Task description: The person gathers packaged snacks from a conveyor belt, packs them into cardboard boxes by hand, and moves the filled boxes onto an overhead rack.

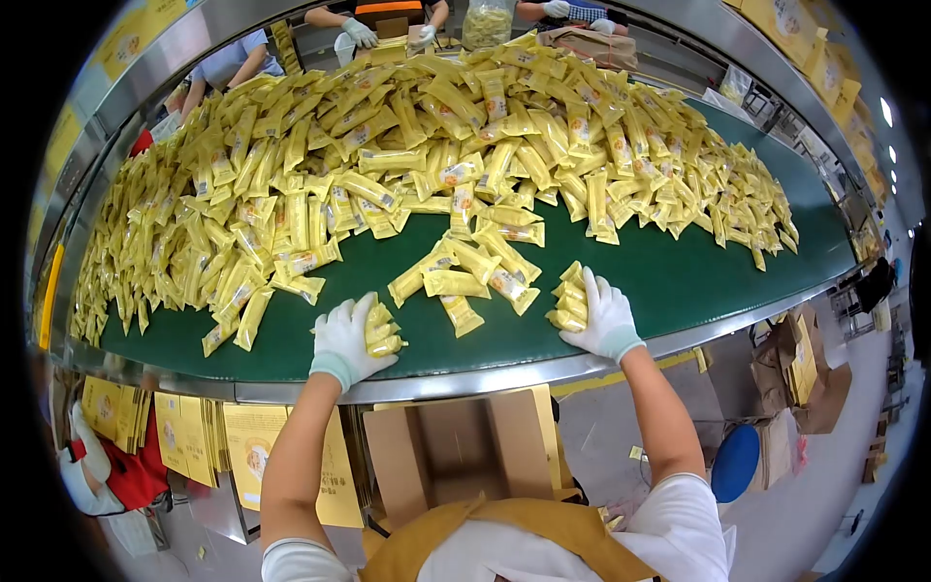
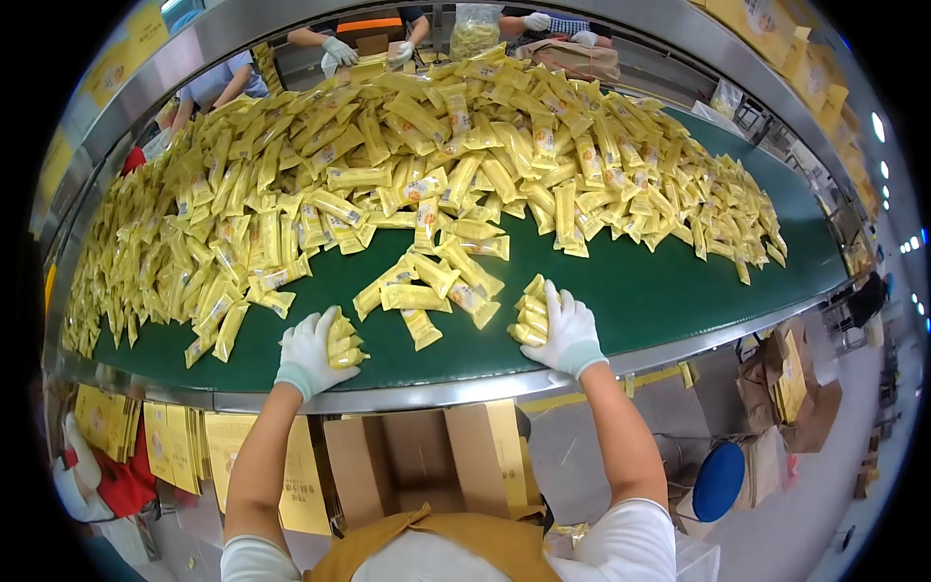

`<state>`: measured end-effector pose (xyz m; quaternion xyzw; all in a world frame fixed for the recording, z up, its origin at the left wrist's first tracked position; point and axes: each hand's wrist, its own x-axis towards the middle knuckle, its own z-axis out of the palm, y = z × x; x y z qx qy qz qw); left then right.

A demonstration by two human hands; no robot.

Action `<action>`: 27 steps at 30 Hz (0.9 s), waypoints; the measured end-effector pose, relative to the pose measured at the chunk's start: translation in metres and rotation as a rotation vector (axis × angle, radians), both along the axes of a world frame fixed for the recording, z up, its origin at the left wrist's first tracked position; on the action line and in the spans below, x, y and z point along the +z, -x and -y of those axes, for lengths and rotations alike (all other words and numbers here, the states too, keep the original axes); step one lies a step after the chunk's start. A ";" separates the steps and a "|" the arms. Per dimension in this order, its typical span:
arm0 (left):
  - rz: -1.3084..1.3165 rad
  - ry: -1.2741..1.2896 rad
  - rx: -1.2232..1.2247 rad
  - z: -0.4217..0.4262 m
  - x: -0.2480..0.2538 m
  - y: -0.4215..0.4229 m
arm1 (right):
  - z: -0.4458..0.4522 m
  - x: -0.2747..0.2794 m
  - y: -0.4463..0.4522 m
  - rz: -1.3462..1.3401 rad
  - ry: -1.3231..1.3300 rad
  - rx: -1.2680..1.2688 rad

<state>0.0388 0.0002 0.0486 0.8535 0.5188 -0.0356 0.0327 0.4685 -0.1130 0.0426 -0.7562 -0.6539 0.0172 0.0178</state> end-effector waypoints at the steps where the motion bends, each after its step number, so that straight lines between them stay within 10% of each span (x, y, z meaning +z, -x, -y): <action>1: -0.030 0.042 0.034 -0.002 0.005 -0.002 | -0.007 0.005 0.002 -0.019 0.126 -0.052; 6: -0.002 0.037 0.164 0.007 0.004 -0.004 | -0.009 0.026 0.013 -0.203 0.209 -0.108; 12: 1.341 0.240 0.276 0.028 -0.017 0.054 | 0.060 0.085 0.068 -0.623 -0.169 0.320; 18: 1.918 0.838 0.029 0.107 0.068 0.027 | 0.079 0.124 0.161 -0.220 0.163 0.761; 27: 2.082 0.882 0.010 0.149 0.098 0.016 | 0.070 0.094 0.183 -1.023 0.536 0.691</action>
